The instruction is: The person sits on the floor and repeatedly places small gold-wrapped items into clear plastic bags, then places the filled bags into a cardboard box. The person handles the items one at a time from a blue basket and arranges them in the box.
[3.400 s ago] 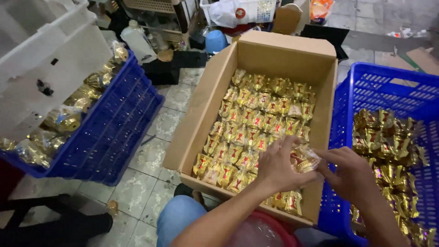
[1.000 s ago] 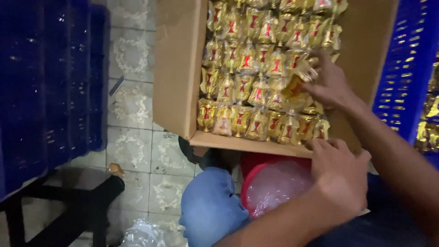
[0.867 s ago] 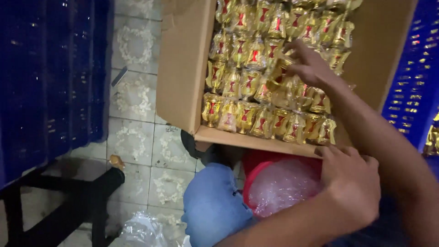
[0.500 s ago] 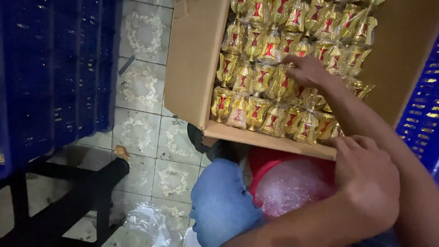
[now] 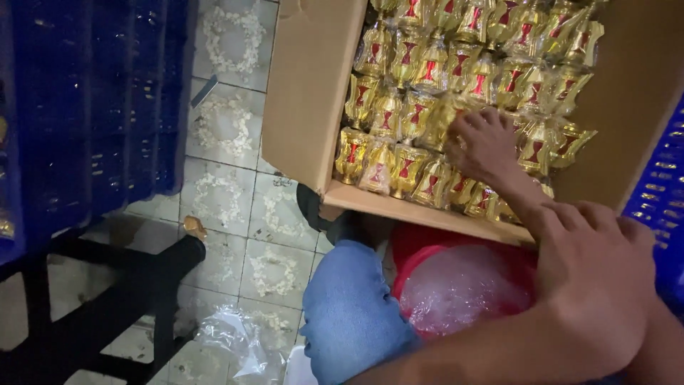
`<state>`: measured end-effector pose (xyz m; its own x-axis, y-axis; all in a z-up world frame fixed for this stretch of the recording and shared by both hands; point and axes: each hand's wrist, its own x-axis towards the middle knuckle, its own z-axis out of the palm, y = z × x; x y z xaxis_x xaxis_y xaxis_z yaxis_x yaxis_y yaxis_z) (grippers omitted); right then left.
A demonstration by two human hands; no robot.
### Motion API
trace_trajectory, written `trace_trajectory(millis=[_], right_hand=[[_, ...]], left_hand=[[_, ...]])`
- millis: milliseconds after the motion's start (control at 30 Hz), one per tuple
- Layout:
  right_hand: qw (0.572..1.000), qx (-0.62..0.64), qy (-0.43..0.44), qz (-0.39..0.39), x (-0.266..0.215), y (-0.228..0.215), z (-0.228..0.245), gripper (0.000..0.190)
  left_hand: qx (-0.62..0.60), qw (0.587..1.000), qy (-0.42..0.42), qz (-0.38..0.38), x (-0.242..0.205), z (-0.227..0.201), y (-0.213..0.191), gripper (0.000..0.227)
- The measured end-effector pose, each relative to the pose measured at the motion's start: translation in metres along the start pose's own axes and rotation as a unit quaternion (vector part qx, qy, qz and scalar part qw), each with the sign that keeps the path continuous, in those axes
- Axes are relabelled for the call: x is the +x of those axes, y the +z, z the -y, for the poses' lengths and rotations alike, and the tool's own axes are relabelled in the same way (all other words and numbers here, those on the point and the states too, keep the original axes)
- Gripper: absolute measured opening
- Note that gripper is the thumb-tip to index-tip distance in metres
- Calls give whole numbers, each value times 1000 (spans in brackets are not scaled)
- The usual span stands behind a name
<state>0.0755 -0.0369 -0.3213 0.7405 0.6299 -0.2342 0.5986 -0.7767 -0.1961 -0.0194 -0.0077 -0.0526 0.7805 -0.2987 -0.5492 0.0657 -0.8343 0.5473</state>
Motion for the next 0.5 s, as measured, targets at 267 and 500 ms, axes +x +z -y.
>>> trace_trajectory(millis=[267, 500], right_hand=[[993, 76, -88, -8, -40, -78, -16, 25], [994, 20, -67, -86, -189, -202, -74, 18]], left_hand=[[33, 999, -28, -18, -29, -1, -3, 50], [147, 976, 7, -164, -48, 54, 15, 29]])
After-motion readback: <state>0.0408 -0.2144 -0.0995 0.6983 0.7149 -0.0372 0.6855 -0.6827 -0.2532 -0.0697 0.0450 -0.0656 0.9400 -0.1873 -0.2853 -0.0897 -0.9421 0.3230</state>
